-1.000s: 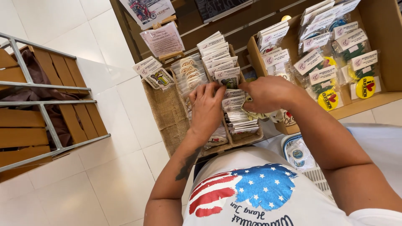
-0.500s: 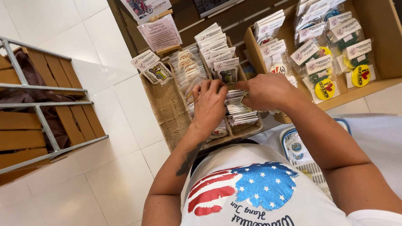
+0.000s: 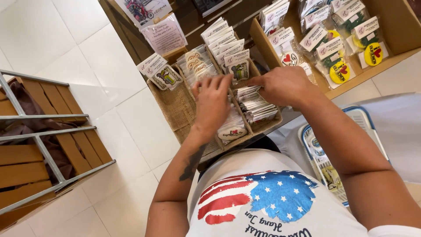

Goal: Organizing and cleaning refrigerator magnets in a display box within a store.

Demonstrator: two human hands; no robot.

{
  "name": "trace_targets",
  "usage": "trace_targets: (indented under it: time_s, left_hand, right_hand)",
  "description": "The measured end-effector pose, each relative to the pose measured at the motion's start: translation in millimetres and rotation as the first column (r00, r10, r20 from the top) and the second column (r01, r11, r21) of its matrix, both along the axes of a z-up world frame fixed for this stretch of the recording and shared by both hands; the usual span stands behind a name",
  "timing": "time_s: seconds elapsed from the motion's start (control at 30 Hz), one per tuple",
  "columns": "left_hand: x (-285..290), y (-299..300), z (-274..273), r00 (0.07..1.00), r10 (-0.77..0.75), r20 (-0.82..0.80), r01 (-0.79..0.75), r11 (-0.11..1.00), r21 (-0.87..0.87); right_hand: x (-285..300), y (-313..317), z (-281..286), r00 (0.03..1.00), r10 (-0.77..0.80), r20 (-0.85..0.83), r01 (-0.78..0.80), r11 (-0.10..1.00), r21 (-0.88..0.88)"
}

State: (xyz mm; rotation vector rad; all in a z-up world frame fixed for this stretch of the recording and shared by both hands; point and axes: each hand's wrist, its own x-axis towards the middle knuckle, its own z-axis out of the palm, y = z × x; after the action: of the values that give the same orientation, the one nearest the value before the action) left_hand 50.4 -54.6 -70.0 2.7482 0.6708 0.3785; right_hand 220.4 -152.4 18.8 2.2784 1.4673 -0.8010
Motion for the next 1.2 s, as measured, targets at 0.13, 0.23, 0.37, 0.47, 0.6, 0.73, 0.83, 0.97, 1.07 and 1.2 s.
trace_targets:
  time_s: [0.13,0.23,0.37,0.47,0.6,0.73,0.83,0.97,1.07,1.2]
  left_hand:
    - [-24,20,-15,0.991,0.106,0.08,-0.105,0.994,-0.011]
    - [-42,35,-12,0.951,0.213,0.226,-0.212,0.977,-0.027]
    - [-64,49,3,0.805,0.468,0.363,-0.411,0.883,-0.228]
    - [-73,70,-22,0.754,0.545,0.366,-0.504,0.838,-0.21]
    - [-71,87,-41,0.753,0.55,0.362,-0.558,0.825,-0.093]
    - [-65,103,-49,0.764,0.573,0.296,-0.613,0.788,0.055]
    - [-64,103,-43,0.763,0.578,0.288,-0.629,0.766,0.129]
    - [-65,96,-28,0.77,0.578,0.27,-0.626,0.767,0.141]
    - [-71,109,-41,0.759,0.583,0.29,-0.605,0.796,-0.014]
    - [-84,138,-74,0.706,0.634,0.315,-0.568,0.773,-0.282]
  right_hand:
    - [0,-7,-15,0.999,-0.008,0.048,0.007,1.0,0.015]
    - [1,-5,-15,0.999,-0.021,0.031,0.021,0.999,0.026]
    - [2,-8,-23,0.998,-0.021,0.067,0.019,0.999,0.029]
    - [2,-9,-25,0.997,-0.013,0.076,0.01,0.999,0.041]
    - [4,-15,-27,0.999,0.013,0.051,-0.015,0.999,0.051]
    - [3,-16,-22,0.999,0.012,0.043,-0.015,0.998,0.063]
    - [3,-18,-19,0.999,0.026,0.046,-0.029,0.997,0.074]
    - [4,-18,-16,0.999,0.043,0.016,-0.044,0.997,0.067]
    - [9,-16,-11,0.998,0.058,0.008,-0.058,0.997,0.051]
    - [13,-15,-20,0.996,0.083,0.02,-0.084,0.996,0.039]
